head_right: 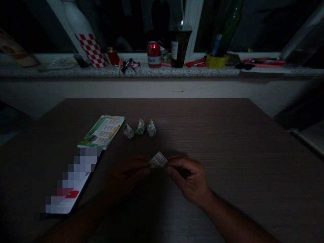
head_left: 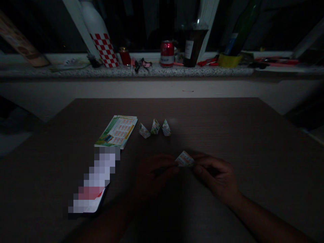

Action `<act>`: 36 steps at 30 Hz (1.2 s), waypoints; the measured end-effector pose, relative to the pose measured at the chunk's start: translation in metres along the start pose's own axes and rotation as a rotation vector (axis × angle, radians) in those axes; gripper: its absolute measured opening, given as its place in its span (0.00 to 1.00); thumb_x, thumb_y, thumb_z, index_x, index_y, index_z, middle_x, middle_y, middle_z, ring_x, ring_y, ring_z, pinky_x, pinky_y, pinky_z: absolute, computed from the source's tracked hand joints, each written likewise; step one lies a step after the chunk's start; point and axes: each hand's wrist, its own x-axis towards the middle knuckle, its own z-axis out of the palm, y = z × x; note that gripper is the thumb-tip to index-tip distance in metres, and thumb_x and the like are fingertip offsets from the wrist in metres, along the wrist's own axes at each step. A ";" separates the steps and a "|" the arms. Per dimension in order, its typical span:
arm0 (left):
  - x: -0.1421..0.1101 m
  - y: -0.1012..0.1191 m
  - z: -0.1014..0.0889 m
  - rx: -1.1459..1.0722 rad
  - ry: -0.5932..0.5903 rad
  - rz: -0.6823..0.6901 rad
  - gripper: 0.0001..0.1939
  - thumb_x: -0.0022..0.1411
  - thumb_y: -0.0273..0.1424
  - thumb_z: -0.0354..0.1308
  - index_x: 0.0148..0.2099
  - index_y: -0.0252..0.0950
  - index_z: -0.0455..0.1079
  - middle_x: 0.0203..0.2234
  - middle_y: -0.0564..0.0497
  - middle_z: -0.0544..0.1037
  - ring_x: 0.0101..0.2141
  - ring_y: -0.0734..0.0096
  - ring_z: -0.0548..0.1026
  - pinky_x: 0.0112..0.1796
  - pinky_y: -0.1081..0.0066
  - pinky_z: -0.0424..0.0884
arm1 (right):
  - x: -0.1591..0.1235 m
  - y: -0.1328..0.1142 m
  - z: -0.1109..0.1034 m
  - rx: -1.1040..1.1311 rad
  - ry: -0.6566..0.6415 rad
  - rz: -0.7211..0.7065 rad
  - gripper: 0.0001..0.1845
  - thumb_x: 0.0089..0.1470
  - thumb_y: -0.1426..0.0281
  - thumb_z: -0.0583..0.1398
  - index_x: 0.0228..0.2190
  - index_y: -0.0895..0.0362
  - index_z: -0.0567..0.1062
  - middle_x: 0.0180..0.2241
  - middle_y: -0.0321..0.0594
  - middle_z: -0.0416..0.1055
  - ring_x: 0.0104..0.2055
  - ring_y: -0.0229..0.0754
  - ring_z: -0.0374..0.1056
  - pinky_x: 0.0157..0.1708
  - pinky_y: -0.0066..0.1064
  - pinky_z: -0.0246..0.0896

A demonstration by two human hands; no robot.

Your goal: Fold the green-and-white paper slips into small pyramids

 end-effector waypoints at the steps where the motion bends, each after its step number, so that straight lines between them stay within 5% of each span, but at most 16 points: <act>1: 0.000 0.001 0.001 -0.015 0.013 -0.040 0.05 0.55 0.25 0.64 0.35 0.39 0.78 0.33 0.51 0.82 0.33 0.71 0.79 0.35 0.73 0.74 | 0.000 -0.001 0.001 0.013 0.013 0.021 0.07 0.53 0.76 0.62 0.32 0.53 0.79 0.35 0.41 0.79 0.37 0.43 0.75 0.37 0.32 0.71; 12: -0.004 0.008 0.019 -0.245 0.136 -0.399 0.07 0.51 0.28 0.65 0.23 0.34 0.73 0.24 0.51 0.78 0.26 0.73 0.75 0.28 0.76 0.70 | 0.000 -0.005 0.011 0.071 0.196 0.173 0.08 0.48 0.74 0.66 0.19 0.56 0.76 0.25 0.39 0.78 0.25 0.38 0.73 0.23 0.25 0.67; 21: -0.004 0.009 0.019 -0.252 0.125 -0.504 0.09 0.51 0.31 0.66 0.25 0.33 0.70 0.18 0.53 0.75 0.21 0.76 0.72 0.22 0.78 0.66 | 0.001 -0.006 0.011 0.026 0.218 0.194 0.10 0.47 0.72 0.66 0.17 0.57 0.74 0.22 0.40 0.77 0.23 0.38 0.72 0.21 0.27 0.67; 27: -0.002 0.003 0.017 -0.326 0.013 -0.501 0.12 0.49 0.31 0.67 0.37 0.34 0.72 0.28 0.51 0.78 0.28 0.72 0.75 0.29 0.76 0.70 | 0.001 -0.002 0.008 -0.007 0.100 0.194 0.11 0.46 0.72 0.66 0.17 0.57 0.72 0.20 0.41 0.77 0.22 0.39 0.72 0.21 0.27 0.67; 32: -0.001 0.001 0.013 -0.250 -0.121 -0.486 0.09 0.55 0.35 0.62 0.31 0.33 0.75 0.23 0.52 0.77 0.26 0.73 0.73 0.28 0.76 0.66 | 0.000 0.002 0.007 -0.069 0.022 0.217 0.12 0.45 0.70 0.67 0.17 0.57 0.71 0.18 0.40 0.75 0.20 0.38 0.69 0.19 0.27 0.63; 36: 0.001 0.003 0.011 -0.247 -0.084 -0.464 0.10 0.56 0.36 0.61 0.30 0.33 0.76 0.20 0.54 0.74 0.23 0.76 0.68 0.25 0.77 0.62 | 0.000 0.001 0.007 -0.023 0.078 0.281 0.09 0.46 0.67 0.67 0.22 0.57 0.72 0.17 0.37 0.73 0.18 0.36 0.66 0.18 0.25 0.60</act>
